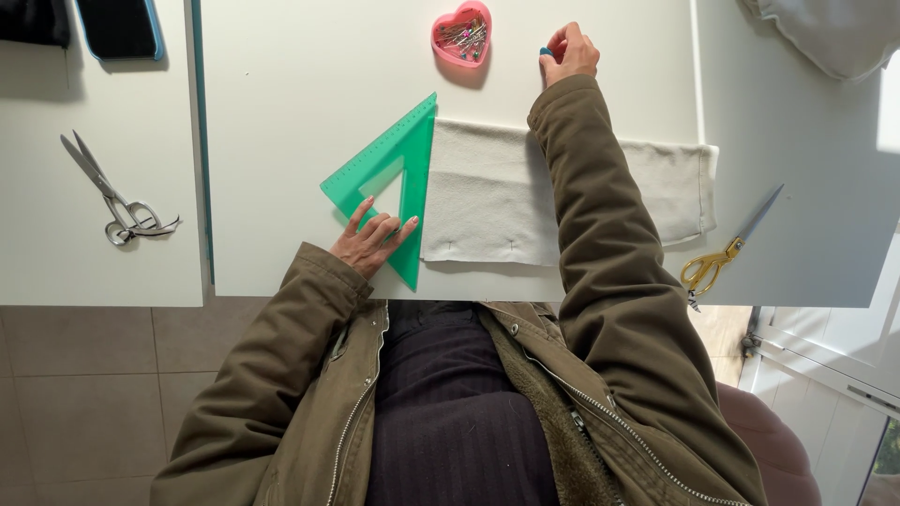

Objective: The person uses a green triangular ruler to mark a line on a piece of white fabric with a blue marker. They then use gold-handled scissors to cut the fabric along the marked line. The person folds the fabric and repeats the measuring and cutting process on another section.

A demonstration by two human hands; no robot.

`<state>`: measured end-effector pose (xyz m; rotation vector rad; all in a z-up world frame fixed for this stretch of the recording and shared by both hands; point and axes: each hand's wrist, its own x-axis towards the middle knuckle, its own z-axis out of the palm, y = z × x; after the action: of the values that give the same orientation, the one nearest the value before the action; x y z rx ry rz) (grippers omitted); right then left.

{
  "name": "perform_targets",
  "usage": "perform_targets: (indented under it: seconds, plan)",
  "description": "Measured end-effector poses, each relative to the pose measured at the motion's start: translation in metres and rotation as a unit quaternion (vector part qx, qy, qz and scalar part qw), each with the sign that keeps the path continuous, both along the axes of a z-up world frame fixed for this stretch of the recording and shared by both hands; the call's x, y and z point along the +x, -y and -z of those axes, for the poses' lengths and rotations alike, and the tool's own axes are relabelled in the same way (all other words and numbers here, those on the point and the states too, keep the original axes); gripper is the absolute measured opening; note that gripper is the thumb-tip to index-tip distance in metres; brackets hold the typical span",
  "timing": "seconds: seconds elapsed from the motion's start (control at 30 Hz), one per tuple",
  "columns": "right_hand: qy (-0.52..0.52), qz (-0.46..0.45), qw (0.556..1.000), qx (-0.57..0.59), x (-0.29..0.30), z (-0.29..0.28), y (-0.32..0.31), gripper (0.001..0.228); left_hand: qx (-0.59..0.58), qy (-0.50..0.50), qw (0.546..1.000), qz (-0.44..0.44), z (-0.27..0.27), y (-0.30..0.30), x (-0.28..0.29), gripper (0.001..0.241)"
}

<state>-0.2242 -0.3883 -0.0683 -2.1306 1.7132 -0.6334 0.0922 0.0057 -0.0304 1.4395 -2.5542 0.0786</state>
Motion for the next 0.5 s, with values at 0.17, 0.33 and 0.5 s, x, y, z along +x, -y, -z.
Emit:
perform_targets:
  seconds: [0.17, 0.33, 0.5]
  plan:
    - [0.140, -0.048, 0.987, 0.066, 0.058, -0.066, -0.066, 0.021, 0.009, 0.016, 1.000, 0.000, 0.003, -0.002, -0.001, 0.066]
    - [0.203, -0.121, 0.936, 0.262, 0.109, -0.064, -0.144, 0.015, -0.005, -0.001, 1.000, -0.008, -0.005, -0.002, -0.002, 0.065]
    - [0.180, -0.069, 0.958, 0.210, 0.122, -0.033, -0.165, 0.016, -0.014, -0.007, 1.000, -0.003, -0.006, -0.002, -0.001, 0.065]
